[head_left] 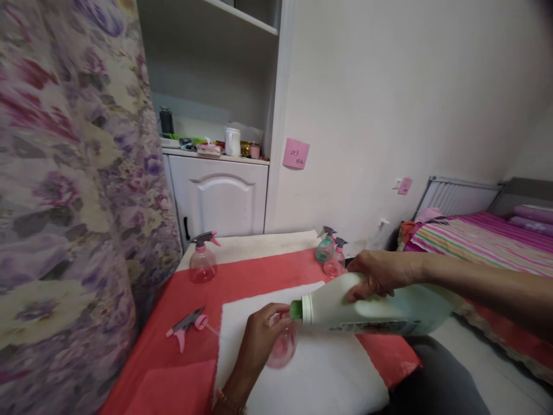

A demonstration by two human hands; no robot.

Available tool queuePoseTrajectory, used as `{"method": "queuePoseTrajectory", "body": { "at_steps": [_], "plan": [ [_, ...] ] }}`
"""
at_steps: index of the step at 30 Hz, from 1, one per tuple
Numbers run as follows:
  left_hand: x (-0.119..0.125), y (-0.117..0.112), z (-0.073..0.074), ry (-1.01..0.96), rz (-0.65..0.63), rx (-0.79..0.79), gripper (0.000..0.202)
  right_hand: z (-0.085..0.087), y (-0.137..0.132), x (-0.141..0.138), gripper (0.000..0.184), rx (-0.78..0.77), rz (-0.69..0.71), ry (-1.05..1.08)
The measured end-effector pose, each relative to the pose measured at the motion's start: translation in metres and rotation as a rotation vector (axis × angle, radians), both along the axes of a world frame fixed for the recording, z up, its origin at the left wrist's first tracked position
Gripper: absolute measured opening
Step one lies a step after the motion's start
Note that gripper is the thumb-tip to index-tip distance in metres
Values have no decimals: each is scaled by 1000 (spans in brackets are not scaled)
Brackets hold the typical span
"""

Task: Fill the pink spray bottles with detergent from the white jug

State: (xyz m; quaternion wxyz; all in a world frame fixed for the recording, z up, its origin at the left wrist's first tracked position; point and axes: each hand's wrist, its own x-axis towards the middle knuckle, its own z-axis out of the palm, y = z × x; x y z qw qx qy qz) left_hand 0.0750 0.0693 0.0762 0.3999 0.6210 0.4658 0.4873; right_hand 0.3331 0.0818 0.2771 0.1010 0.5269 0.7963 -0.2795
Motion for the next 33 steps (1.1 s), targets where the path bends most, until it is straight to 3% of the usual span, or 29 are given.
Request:
{"method": "queuePoseTrajectory", "body": {
  "at_steps": [33],
  "plan": [
    [0, -1, 3, 12, 1, -1, 19, 3, -1, -2, 48, -7, -9, -25]
  ]
}}
